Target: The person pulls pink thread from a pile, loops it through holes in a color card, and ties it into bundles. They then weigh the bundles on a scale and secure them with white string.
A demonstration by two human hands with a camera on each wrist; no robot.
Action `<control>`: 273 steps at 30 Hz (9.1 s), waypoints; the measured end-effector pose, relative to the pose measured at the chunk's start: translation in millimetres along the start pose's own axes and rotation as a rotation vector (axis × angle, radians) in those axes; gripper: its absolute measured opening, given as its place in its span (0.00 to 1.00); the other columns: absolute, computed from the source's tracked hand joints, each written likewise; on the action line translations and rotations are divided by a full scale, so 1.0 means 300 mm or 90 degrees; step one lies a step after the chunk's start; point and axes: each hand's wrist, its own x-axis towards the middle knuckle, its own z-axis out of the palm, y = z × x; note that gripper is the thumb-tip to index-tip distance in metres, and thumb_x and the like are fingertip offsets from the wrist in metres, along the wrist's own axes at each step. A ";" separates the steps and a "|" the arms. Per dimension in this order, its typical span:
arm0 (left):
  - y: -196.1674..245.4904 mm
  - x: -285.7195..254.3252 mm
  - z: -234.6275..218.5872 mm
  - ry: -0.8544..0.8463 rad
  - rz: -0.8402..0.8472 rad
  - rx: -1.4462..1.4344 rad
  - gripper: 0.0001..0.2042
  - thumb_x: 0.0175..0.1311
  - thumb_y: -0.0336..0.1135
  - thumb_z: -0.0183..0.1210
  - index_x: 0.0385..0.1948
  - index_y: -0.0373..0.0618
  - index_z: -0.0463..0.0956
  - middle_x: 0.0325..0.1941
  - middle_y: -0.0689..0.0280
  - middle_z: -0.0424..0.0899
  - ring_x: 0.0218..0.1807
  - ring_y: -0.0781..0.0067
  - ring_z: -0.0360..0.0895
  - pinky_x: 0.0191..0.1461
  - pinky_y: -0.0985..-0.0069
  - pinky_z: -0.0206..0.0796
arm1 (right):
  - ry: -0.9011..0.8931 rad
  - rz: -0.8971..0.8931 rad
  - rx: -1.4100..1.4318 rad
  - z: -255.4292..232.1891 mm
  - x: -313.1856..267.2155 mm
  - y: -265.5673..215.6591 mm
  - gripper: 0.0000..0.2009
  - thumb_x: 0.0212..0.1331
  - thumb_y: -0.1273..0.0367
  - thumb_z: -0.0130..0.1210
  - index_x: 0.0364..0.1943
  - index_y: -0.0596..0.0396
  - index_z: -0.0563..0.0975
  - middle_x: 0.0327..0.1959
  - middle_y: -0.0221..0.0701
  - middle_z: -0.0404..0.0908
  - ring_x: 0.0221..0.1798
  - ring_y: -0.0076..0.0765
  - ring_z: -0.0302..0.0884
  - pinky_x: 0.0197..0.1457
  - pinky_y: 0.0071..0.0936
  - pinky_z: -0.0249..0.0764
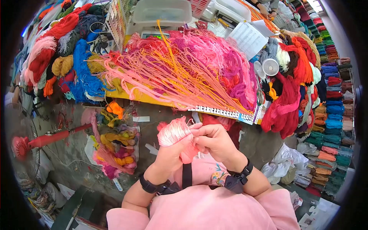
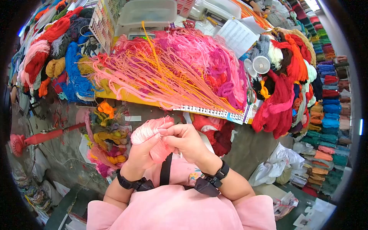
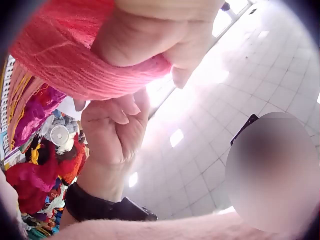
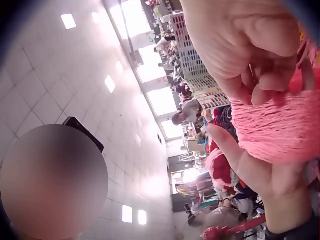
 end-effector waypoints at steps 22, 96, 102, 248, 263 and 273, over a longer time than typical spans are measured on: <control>-0.035 0.008 0.002 0.090 -0.014 -0.103 0.15 0.58 0.36 0.44 0.42 0.35 0.66 0.44 0.57 0.70 0.47 0.69 0.67 0.49 0.71 0.60 | -0.074 0.005 0.194 -0.072 -0.034 -0.009 0.06 0.49 0.73 0.49 0.31 0.59 0.74 0.21 0.23 0.70 0.16 0.10 0.56 0.18 0.10 0.50; 0.607 -0.373 -1.340 0.875 0.415 -0.080 0.15 0.50 0.25 0.39 0.42 0.47 0.62 0.39 0.58 0.67 0.45 0.56 0.64 0.55 0.46 0.44 | 0.707 -0.314 0.154 -2.009 -0.207 -0.412 0.09 0.52 0.68 0.47 0.21 0.58 0.68 0.17 0.30 0.68 0.21 0.27 0.64 0.29 0.22 0.70; 0.466 0.007 -0.942 0.485 0.221 -0.040 0.14 0.57 0.32 0.39 0.42 0.33 0.61 0.19 0.69 0.65 0.24 0.75 0.67 0.46 0.68 0.61 | 0.644 -0.500 -0.267 -2.000 -0.170 -0.535 0.11 0.55 0.70 0.38 0.40 0.60 0.66 0.39 0.33 0.67 0.42 0.29 0.63 0.48 0.21 0.59; -0.029 -0.026 0.006 0.014 0.016 -0.022 0.12 0.55 0.28 0.49 0.40 0.32 0.67 0.39 0.57 0.73 0.37 0.71 0.73 0.39 0.76 0.67 | -0.036 -0.025 0.095 -0.022 -0.079 -0.017 0.04 0.48 0.77 0.49 0.27 0.62 0.74 0.25 0.33 0.76 0.21 0.20 0.73 0.25 0.14 0.70; 0.007 -0.035 -0.020 0.006 0.021 -0.090 0.12 0.55 0.29 0.48 0.39 0.33 0.66 0.33 0.60 0.74 0.32 0.74 0.72 0.37 0.76 0.66 | -0.128 0.006 0.060 0.001 -0.041 -0.024 0.06 0.53 0.70 0.46 0.29 0.60 0.70 0.25 0.31 0.75 0.25 0.24 0.75 0.28 0.17 0.73; 0.015 -0.043 -0.007 0.140 0.033 -0.047 0.11 0.56 0.29 0.47 0.40 0.35 0.66 0.38 0.57 0.74 0.39 0.70 0.72 0.41 0.73 0.67 | -0.117 -0.038 -0.073 0.004 -0.027 0.013 0.05 0.52 0.71 0.48 0.29 0.59 0.72 0.23 0.27 0.74 0.16 0.13 0.61 0.18 0.10 0.57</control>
